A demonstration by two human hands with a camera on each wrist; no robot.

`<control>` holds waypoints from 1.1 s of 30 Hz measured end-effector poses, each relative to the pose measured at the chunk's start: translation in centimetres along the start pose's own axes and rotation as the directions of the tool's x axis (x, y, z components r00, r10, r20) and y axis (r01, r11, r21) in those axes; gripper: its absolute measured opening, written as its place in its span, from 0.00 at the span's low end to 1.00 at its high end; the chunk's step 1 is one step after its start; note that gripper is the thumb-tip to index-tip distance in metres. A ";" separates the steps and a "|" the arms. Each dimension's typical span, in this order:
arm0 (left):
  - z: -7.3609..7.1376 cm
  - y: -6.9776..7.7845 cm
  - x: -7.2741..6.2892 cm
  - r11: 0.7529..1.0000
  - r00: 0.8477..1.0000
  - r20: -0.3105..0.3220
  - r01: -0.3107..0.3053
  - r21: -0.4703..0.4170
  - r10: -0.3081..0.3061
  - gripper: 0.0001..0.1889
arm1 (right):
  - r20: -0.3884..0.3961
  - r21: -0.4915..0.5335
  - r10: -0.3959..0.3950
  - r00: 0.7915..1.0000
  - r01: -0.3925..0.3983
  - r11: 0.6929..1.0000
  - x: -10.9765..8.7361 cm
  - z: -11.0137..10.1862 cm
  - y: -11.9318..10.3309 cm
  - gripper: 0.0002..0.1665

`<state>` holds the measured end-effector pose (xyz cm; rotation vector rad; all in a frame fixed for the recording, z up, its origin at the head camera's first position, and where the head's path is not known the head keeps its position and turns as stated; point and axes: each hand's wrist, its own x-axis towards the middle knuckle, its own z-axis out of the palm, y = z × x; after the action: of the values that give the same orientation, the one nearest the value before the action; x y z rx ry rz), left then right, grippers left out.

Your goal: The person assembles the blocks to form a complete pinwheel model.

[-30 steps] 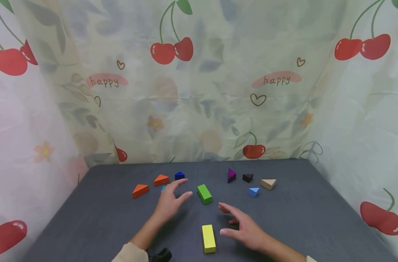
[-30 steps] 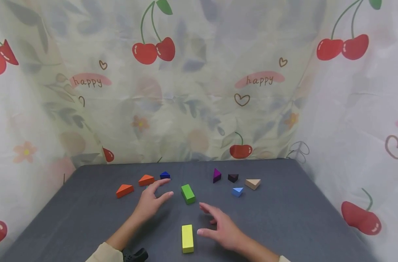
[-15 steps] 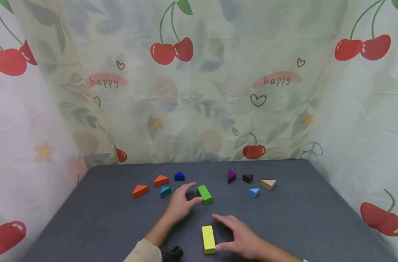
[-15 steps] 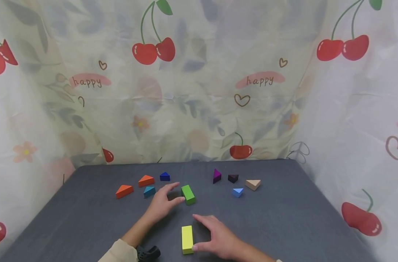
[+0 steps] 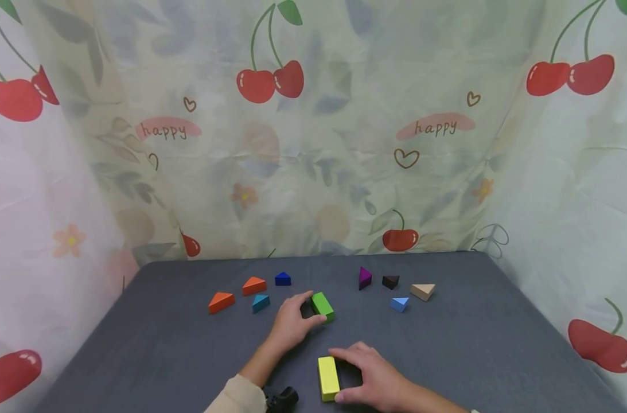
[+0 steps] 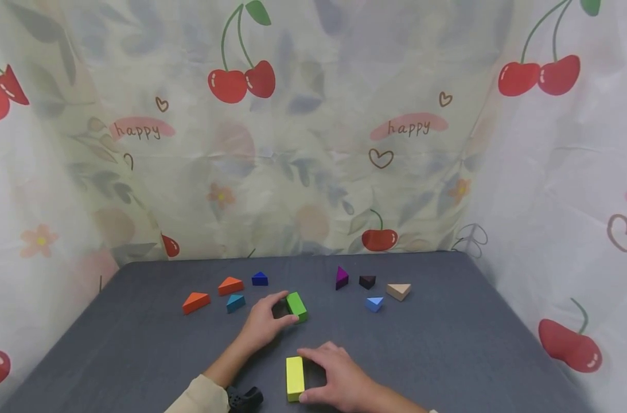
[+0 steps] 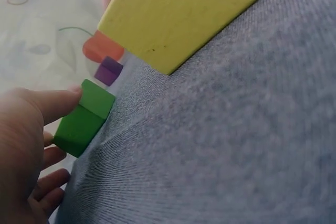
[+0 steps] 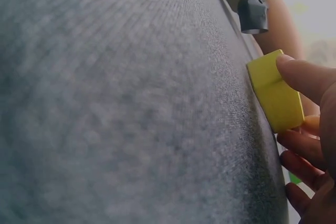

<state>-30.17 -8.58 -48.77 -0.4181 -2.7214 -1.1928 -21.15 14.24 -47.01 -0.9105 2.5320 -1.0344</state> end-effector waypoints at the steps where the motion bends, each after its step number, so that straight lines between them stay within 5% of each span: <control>1: 0.0 0.0 0.0 1.000 1.000 -0.003 0.005 0.004 -0.005 0.37 | 0.000 0.000 -0.002 1.000 0.002 1.000 0.0 0.0 0.0 0.42; 15: 0.5 0.6 -0.3 0.997 0.996 -0.051 0.070 0.027 -0.069 0.36 | 0.014 0.003 -0.004 1.000 0.004 1.000 0.2 0.1 -0.3 0.40; 33: -1.6 1.1 -0.4 0.977 0.998 0.049 0.051 -0.209 -0.042 0.36 | -0.130 -0.016 0.027 0.991 -0.029 0.999 0.6 -1.5 -0.4 0.42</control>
<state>-29.41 -9.12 -47.03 -0.4115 -2.6640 -1.5094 -22.05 14.47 -45.66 -0.8354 2.6563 -1.0974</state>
